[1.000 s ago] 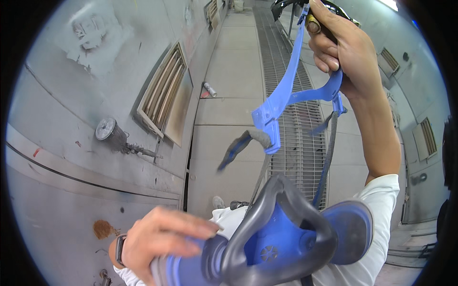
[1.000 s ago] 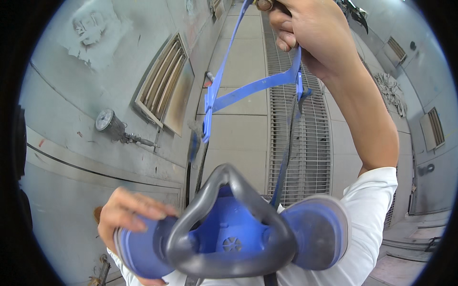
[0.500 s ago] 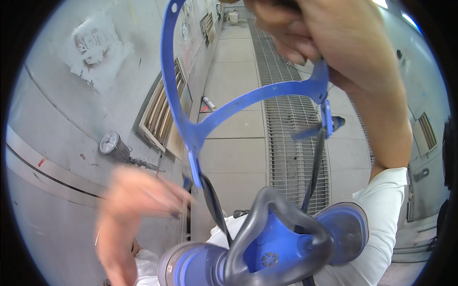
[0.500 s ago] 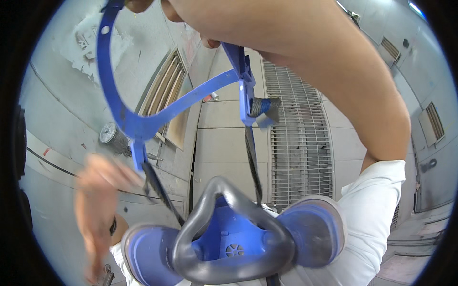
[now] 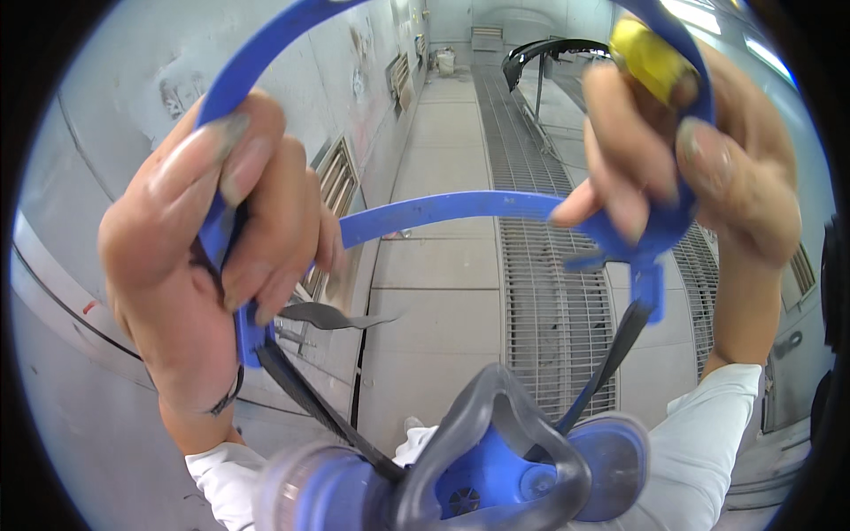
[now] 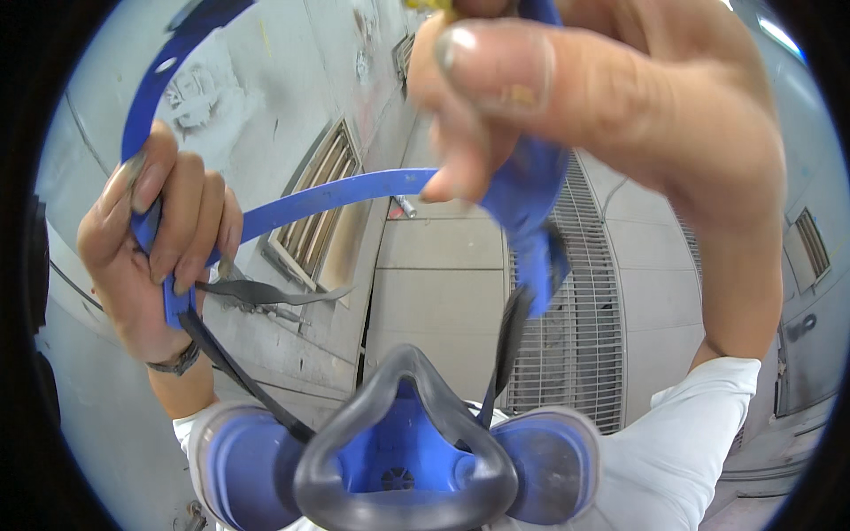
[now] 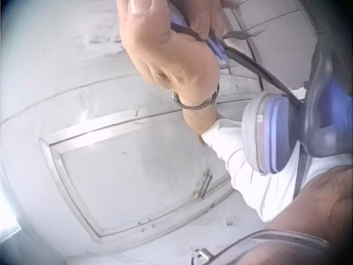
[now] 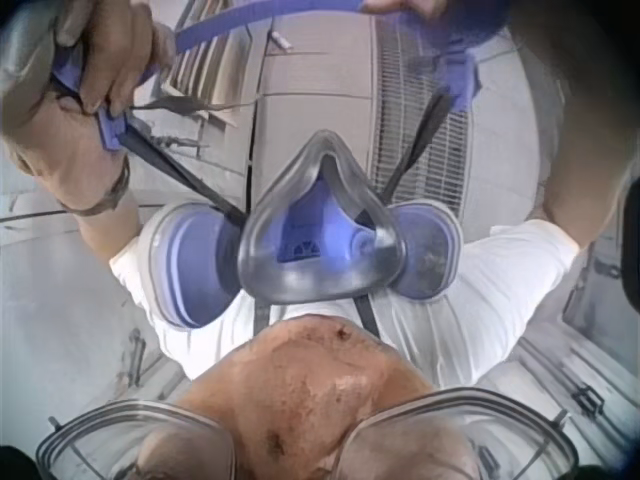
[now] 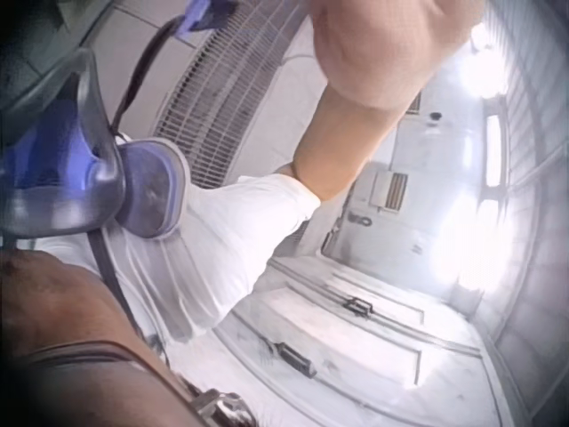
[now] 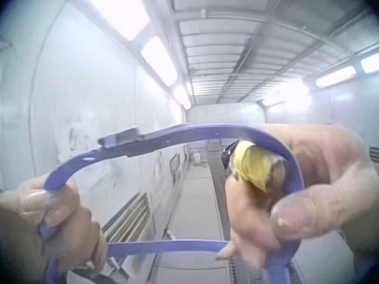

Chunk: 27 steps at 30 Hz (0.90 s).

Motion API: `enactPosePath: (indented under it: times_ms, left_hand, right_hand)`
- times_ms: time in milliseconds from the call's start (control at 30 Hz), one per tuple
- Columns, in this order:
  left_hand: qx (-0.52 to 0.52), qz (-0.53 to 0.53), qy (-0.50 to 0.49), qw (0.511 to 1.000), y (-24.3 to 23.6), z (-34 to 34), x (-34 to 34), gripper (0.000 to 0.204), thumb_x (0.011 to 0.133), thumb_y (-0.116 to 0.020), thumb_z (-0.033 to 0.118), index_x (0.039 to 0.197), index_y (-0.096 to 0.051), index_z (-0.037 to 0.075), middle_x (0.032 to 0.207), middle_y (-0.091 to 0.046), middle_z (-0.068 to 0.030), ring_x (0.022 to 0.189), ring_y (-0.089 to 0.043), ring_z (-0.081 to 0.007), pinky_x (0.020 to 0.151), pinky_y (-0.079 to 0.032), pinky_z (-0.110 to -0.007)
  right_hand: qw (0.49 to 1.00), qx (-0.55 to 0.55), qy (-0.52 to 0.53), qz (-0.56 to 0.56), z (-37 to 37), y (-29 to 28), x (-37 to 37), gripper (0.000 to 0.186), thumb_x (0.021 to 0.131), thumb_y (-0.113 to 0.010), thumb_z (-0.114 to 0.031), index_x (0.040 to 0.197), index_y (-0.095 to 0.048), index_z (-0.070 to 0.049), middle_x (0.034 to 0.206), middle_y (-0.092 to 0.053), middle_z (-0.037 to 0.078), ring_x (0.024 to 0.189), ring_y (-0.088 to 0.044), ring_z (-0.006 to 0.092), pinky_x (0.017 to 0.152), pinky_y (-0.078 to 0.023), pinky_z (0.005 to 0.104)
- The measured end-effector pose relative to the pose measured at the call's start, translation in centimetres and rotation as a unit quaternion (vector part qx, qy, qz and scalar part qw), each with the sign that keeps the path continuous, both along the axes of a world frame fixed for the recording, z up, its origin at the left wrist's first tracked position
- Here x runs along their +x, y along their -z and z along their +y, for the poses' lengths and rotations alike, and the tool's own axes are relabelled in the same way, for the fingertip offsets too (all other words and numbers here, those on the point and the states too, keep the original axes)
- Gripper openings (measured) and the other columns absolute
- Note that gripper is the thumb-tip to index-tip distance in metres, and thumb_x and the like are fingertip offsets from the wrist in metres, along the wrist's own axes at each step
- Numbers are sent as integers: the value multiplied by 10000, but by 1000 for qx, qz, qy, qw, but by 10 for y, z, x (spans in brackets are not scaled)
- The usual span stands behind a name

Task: The person puts on a respirator mask and then uses a spray gun to apply black paint to a car bumper mounted on a stand. They systematically cover the surface with even strokes.

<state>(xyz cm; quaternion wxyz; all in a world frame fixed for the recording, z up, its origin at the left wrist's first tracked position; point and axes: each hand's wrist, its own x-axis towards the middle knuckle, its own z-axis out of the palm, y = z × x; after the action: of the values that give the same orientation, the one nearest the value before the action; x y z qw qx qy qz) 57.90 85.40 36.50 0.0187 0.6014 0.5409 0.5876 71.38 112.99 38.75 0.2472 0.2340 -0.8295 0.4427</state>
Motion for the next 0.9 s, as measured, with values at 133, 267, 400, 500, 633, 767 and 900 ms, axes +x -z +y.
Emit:
enactPosePath:
  times_ms: [133, 267, 400, 500, 633, 767, 900]
  left_hand:
    - [12, 70, 31, 997, -17, 5, -5, 302, 1080, -393, 421, 974, -469, 149, 526, -461, 90, 413, -438, -7, 506, -459, -179]
    - [-22, 103, 64, 992, -37, 1, -11, 291, 1110, -397, 385, 989, -484, 135, 567, -488, 88, 442, -434, 7, 517, -396, -158]
    - [-62, 144, 28, 987, -62, -17, -28, 320, 1133, -375, 350, 1102, -523, 69, 645, -497, 67, 529, -447, 13, 621, -369, -142]
    - [-99, 170, -3, 980, -84, -33, -46, 380, 1125, -402, 361, 1217, -537, 19, 681, -468, 27, 619, -481, 6, 815, -410, -120]
    - [-142, 229, -35, 962, -115, -39, -67, 379, 1099, -479, 353, 1258, -543, 14, 719, -432, -9, 647, -503, -11, 1006, -410, -136]
    - [-136, 231, 15, 963, -118, -37, -55, 359, 1070, -556, 356, 1230, -540, 35, 767, -459, -10, 652, -491, -34, 970, -432, -139]
    - [-107, 125, 55, 985, -112, -38, -28, 357, 1064, -565, 384, 1201, -526, 56, 730, -455, -12, 643, -466, -59, 852, -418, -129]
  right_hand:
    - [998, 4, 57, 6, 18, -3, 25, 411, 1046, -537, -426, 1011, -593, -20, 620, -471, -11, 510, -503, 98, 530, -475, 275]
    - [995, 9, 97, 36, 30, -16, 35, 395, 1036, -552, -413, 1023, -596, -21, 653, -480, 5, 536, -516, 111, 547, -483, 286]
    - [991, 11, 122, 59, 33, -33, 34, 380, 1026, -567, -400, 1035, -599, -21, 686, -490, 21, 561, -528, 125, 565, -491, 297]
    - [989, 12, 131, 72, 33, -42, 31, 371, 1018, -579, -391, 1044, -602, -22, 711, -497, 32, 581, -538, 135, 578, -497, 306]
    - [987, 21, 140, 78, 38, -52, 30, 359, 1008, -594, -378, 1056, -606, -22, 744, -506, 48, 606, -550, 148, 595, -505, 317]
    - [986, 31, 140, 86, 47, -53, 43, 349, 998, -610, -365, 1068, -609, -23, 777, -515, 63, 632, -562, 162, 613, -513, 328]
    - [986, 32, 150, 63, 55, -32, 56, 342, 988, -625, -352, 1080, -613, -23, 811, -524, 79, 657, -575, 175, 630, -521, 339]
